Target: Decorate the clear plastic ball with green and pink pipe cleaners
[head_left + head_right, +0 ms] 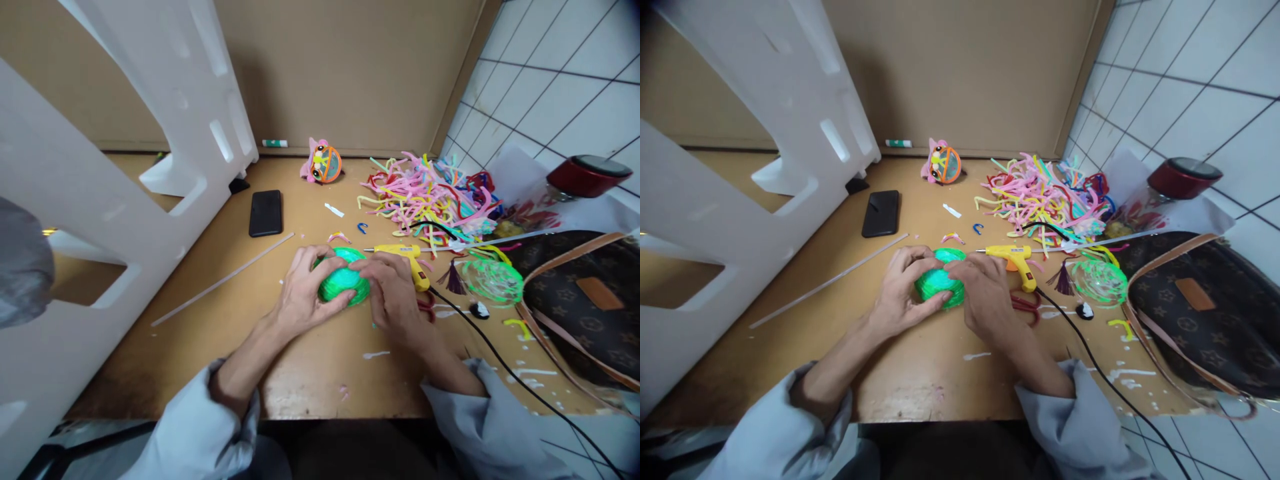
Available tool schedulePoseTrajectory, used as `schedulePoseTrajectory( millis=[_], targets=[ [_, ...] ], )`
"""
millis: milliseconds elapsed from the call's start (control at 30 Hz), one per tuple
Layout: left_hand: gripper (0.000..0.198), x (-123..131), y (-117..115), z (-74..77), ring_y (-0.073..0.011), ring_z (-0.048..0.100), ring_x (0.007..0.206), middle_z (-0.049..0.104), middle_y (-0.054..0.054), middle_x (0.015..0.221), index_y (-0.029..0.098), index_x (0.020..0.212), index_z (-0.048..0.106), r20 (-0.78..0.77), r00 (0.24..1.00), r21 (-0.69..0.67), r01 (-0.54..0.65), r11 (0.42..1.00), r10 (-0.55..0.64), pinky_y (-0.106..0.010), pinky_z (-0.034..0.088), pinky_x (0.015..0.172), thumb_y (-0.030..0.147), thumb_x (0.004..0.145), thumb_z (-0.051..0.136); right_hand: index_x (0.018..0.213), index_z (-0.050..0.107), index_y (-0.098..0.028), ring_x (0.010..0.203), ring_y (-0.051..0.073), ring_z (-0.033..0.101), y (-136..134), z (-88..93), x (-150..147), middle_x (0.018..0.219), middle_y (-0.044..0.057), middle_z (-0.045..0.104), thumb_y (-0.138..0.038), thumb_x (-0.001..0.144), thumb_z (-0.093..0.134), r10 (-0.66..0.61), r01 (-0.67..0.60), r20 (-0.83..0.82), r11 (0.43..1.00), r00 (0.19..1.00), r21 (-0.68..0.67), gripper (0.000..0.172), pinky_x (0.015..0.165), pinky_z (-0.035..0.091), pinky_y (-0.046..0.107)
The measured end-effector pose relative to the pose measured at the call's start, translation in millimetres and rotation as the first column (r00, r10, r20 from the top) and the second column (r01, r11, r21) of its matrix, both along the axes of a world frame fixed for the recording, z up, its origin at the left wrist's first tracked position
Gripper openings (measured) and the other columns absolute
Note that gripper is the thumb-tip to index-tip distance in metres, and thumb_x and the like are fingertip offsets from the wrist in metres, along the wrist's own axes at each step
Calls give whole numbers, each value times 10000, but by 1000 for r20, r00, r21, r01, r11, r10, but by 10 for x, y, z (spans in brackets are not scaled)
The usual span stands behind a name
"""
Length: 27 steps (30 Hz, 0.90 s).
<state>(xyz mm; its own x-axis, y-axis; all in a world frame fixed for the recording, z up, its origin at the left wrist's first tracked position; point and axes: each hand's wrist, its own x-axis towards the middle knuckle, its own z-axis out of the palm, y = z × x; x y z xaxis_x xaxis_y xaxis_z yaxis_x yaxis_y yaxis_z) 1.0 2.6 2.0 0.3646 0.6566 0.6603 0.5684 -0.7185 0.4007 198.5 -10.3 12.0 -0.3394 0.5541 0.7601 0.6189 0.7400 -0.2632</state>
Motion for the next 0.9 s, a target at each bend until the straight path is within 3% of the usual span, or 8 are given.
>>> schedulePoseTrajectory(
  millis=[467,667,900],
  targets=[
    [462,38,6,-30,-260,591,1059,629,-97,1138,235,1197,478,64,998,18,-8,1000,7,-415,487,889,425,839,702,1054,608,-289,1031,206,603,19,-86,-32,1041,18,745,-101,929,473,-24,20,65,998,998,53,264,874,415,378],
    [473,34,7,-38,-257,586,1057,622,-99,1149,233,1191,483,68,998,-2,-2,1000,2,-423,490,903,447,833,707,1038,592,-286,1015,207,617,17,-98,-31,1031,24,743,-105,946,439,-39,32,85,996,996,84,255,866,430,379],
    [427,18,-15,-21,-266,574,1090,604,-109,1189,228,1192,526,32,999,-47,5,999,-4,-437,484,926,419,847,692,1111,588,-281,1025,219,601,25,-108,-28,1055,32,727,-93,904,456,10,-11,38,1000,999,22,309,877,428,381]
  ],
)
